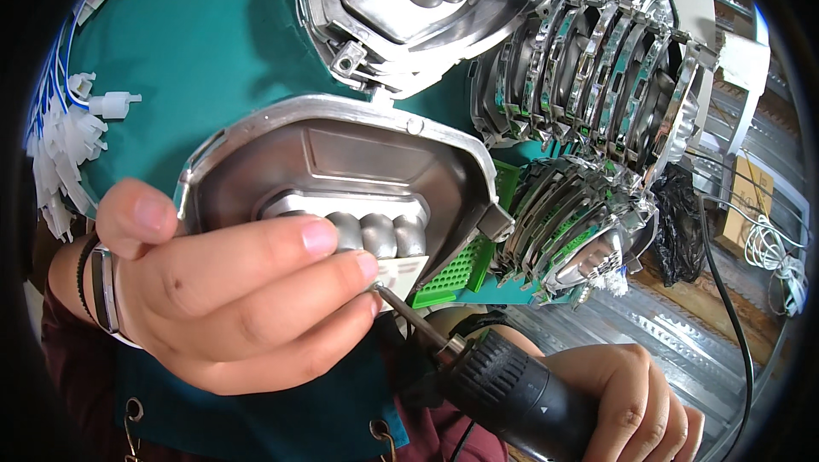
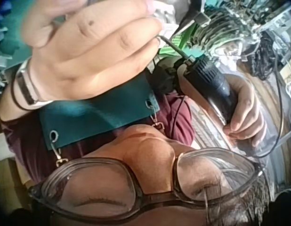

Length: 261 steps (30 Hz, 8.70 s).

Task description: Using an electric screwdriver to attach electronic components and wiring to metal housings on an assembly line.

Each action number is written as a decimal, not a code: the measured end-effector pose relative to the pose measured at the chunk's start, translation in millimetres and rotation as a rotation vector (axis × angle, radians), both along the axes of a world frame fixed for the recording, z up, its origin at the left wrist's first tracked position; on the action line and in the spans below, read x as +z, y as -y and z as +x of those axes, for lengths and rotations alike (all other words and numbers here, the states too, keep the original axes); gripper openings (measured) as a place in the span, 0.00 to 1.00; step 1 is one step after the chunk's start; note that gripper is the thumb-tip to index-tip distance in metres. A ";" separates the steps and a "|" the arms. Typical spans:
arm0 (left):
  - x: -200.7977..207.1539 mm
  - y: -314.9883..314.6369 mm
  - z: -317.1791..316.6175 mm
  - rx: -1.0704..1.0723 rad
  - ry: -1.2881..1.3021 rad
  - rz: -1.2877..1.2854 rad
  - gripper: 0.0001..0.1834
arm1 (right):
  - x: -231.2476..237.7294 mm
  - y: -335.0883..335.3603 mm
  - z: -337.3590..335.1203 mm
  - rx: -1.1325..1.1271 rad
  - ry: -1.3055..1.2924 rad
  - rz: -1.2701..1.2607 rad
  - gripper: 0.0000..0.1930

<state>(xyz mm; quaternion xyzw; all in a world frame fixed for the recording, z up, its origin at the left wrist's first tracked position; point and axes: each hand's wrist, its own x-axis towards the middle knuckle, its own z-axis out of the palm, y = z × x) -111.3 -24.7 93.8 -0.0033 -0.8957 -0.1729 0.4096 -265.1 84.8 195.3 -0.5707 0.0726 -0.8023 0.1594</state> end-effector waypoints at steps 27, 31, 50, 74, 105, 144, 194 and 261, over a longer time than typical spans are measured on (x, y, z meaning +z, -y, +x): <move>-14.1 -4.2 -3.6 0.043 -0.118 0.037 0.05 | 45.8 -36.2 4.1 0.119 0.053 0.025 0.01; 1.6 -0.1 -2.9 -0.013 -0.097 -0.008 0.04 | 42.8 -38.5 21.7 -0.053 0.184 -0.193 0.03; 7.1 -3.8 1.5 0.018 0.042 -0.092 0.07 | 11.1 -48.0 -7.3 -0.039 0.237 -0.442 0.06; 21.4 1.6 1.5 -0.050 0.031 -0.244 0.13 | 8.4 -46.0 -8.3 -0.014 0.194 -0.475 0.05; 89.6 -1.5 -13.1 -0.088 0.398 -0.159 0.24 | 14.2 -159.5 10.8 -0.394 0.243 0.081 0.25; 82.7 45.9 -63.2 -0.076 0.669 0.041 0.09 | -26.7 -125.4 -19.5 -0.814 0.210 0.355 0.48; -113.1 187.5 387.6 1.197 -0.707 1.394 0.20 | -10.8 -136.1 -17.9 -1.036 0.423 0.374 0.29; 53.8 2.7 18.9 -0.195 0.396 -0.010 0.22 | 27.8 -49.9 58.8 -0.451 0.102 0.343 0.34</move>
